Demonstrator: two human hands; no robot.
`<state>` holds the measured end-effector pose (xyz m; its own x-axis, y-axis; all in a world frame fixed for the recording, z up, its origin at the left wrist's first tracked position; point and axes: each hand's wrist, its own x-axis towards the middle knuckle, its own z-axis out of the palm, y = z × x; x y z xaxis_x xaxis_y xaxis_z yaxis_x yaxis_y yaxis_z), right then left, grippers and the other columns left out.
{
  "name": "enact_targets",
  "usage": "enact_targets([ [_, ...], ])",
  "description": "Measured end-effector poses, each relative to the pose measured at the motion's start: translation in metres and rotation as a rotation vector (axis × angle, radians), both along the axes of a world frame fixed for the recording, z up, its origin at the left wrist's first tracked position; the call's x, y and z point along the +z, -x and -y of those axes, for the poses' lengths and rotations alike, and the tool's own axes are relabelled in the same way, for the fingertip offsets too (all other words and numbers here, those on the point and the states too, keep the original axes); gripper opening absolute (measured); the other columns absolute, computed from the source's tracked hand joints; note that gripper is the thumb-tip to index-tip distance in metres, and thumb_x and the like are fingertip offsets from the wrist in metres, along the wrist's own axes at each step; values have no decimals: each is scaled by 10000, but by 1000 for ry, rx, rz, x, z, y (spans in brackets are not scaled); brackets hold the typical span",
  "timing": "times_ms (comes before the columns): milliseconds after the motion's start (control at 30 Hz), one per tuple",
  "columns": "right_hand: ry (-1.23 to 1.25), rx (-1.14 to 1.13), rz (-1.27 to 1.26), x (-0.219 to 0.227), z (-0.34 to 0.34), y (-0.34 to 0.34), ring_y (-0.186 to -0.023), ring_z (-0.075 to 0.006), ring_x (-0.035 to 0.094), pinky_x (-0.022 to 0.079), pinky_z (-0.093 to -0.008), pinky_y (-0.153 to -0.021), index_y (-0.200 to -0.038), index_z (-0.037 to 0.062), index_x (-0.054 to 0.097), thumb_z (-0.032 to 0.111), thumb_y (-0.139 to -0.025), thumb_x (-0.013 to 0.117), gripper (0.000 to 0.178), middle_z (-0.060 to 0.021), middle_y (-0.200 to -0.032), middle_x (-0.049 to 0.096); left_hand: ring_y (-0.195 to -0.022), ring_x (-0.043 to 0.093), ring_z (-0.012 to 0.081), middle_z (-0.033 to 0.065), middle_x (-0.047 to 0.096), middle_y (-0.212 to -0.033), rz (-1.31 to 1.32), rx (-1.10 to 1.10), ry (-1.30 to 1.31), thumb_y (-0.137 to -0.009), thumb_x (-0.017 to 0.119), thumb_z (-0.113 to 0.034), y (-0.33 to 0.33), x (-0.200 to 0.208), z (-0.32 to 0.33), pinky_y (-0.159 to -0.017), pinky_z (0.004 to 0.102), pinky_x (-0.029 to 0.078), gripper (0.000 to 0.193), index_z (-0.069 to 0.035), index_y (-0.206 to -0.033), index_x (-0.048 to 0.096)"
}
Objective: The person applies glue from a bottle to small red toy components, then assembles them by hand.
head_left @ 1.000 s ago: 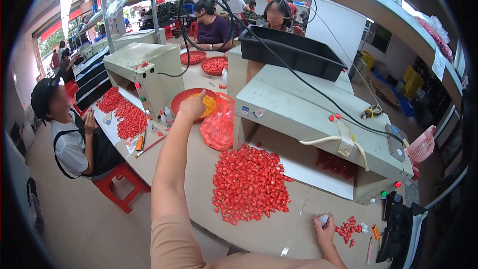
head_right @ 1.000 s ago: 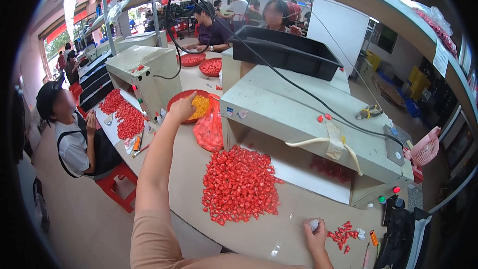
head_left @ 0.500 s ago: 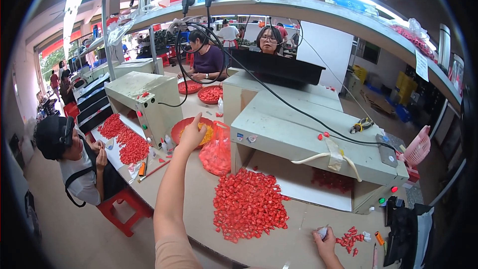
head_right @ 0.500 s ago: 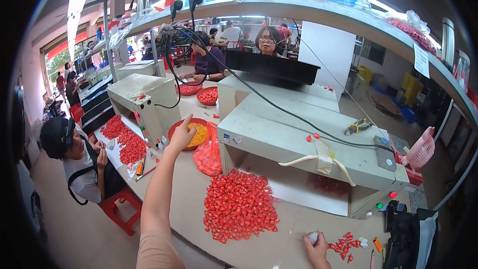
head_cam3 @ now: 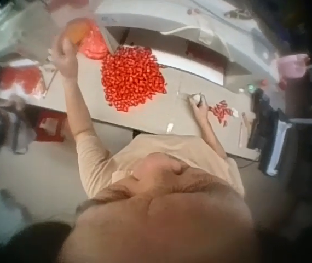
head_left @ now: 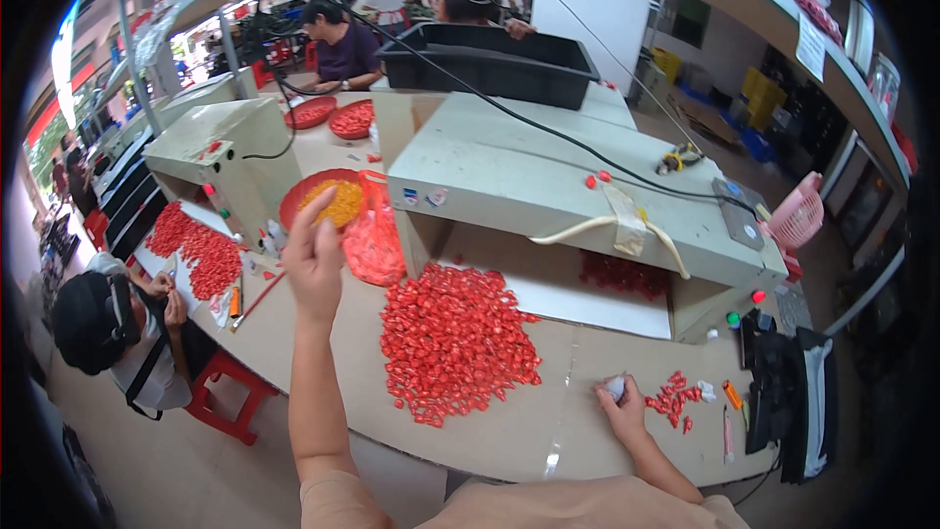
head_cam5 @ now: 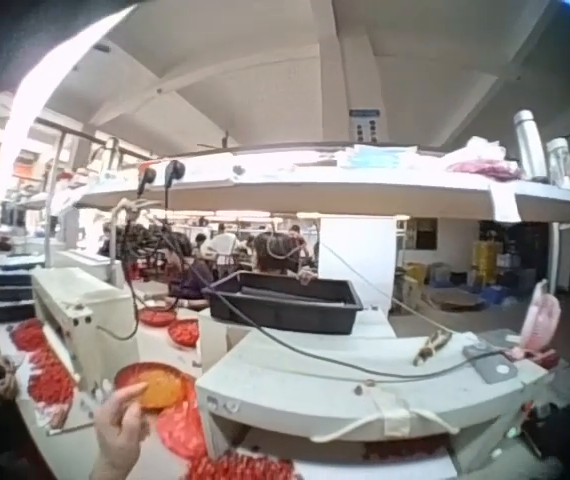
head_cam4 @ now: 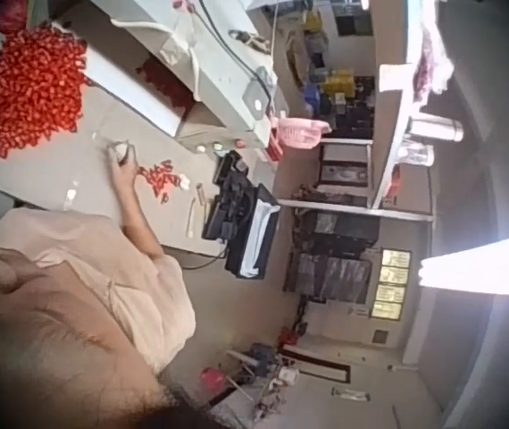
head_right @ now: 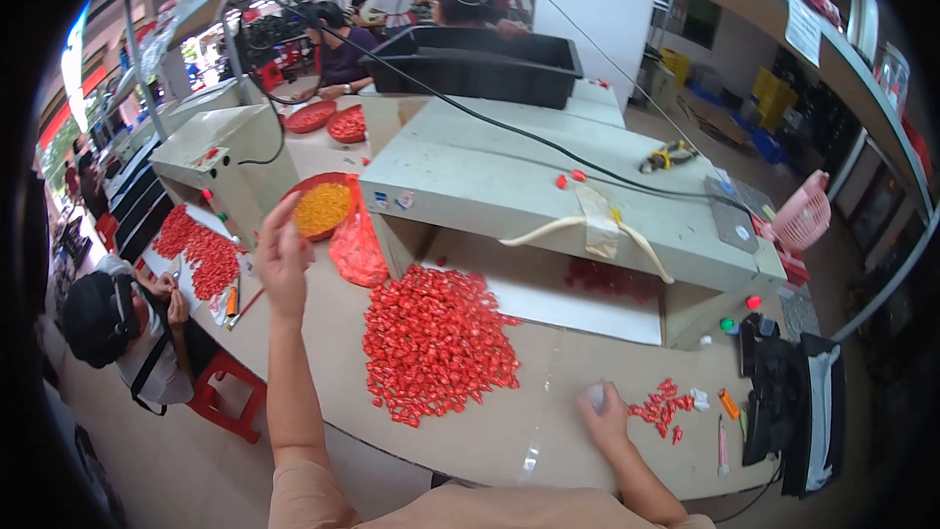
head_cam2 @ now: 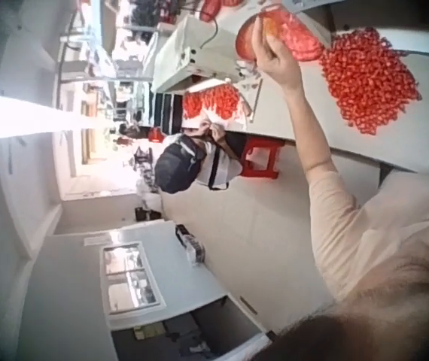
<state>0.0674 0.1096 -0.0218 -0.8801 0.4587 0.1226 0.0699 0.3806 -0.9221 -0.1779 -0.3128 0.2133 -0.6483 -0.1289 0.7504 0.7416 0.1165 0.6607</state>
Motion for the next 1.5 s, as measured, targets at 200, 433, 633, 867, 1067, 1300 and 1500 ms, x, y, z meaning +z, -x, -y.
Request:
enact_targets([
  [200,79,36,-11,16,6,5,-811,-107,621,501,-268,-751,-976,22,585,136,-858,707,204,-57,-894,677,-466,318,121,-21,406,-557,-1354,-284,-188,-930,437,-320,-136,71,-31,-517,332,337,290,-130,-714,477],
  [433,122,68,-50,15,9,2,-870,-109,628,500,-263,-777,-1001,14,576,107,-867,694,201,-43,-938,665,-545,493,96,-29,458,-578,-1766,139,90,-959,482,-242,-185,118,-43,-474,191,420,373,-102,-613,483],
  [633,56,62,18,11,2,1,-802,-100,615,501,-263,-717,-1032,16,569,197,-880,697,269,-49,-901,662,-563,511,106,-21,484,-623,-1656,16,280,-935,497,-223,-222,126,-39,-480,205,424,302,-95,-661,512],
  [867,57,10,-43,24,3,6,-777,-88,603,502,-244,-711,-1036,17,579,174,-900,672,228,-46,-930,664,-615,566,127,34,557,-704,-986,-209,-43,-987,502,-296,-253,66,-81,-558,296,504,309,-22,-918,629],
  [1067,-19,-38,-147,25,-31,-4,-806,-290,651,504,-369,-735,-1037,8,557,272,-883,672,327,-170,-901,660,-540,438,111,68,492,-742,-239,-330,-96,-993,509,-277,-252,-29,-110,-480,274,457,263,-37,-1100,515],
  [1300,-154,-136,-157,14,-78,-6,-793,-368,620,488,-410,-706,-987,-15,536,281,-870,669,344,-221,-858,624,-644,546,127,70,553,-899,458,-297,-152,-955,502,-46,-278,-88,-171,-583,288,512,200,7,-1144,539],
  [1500,-59,-109,-274,-1,-82,-11,-747,-258,626,489,-366,-694,-993,2,550,239,-876,677,293,-154,-832,646,-676,547,68,28,574,-891,829,-540,-119,-1003,514,-207,-256,-162,-207,-633,234,502,295,-29,-1233,558],
])
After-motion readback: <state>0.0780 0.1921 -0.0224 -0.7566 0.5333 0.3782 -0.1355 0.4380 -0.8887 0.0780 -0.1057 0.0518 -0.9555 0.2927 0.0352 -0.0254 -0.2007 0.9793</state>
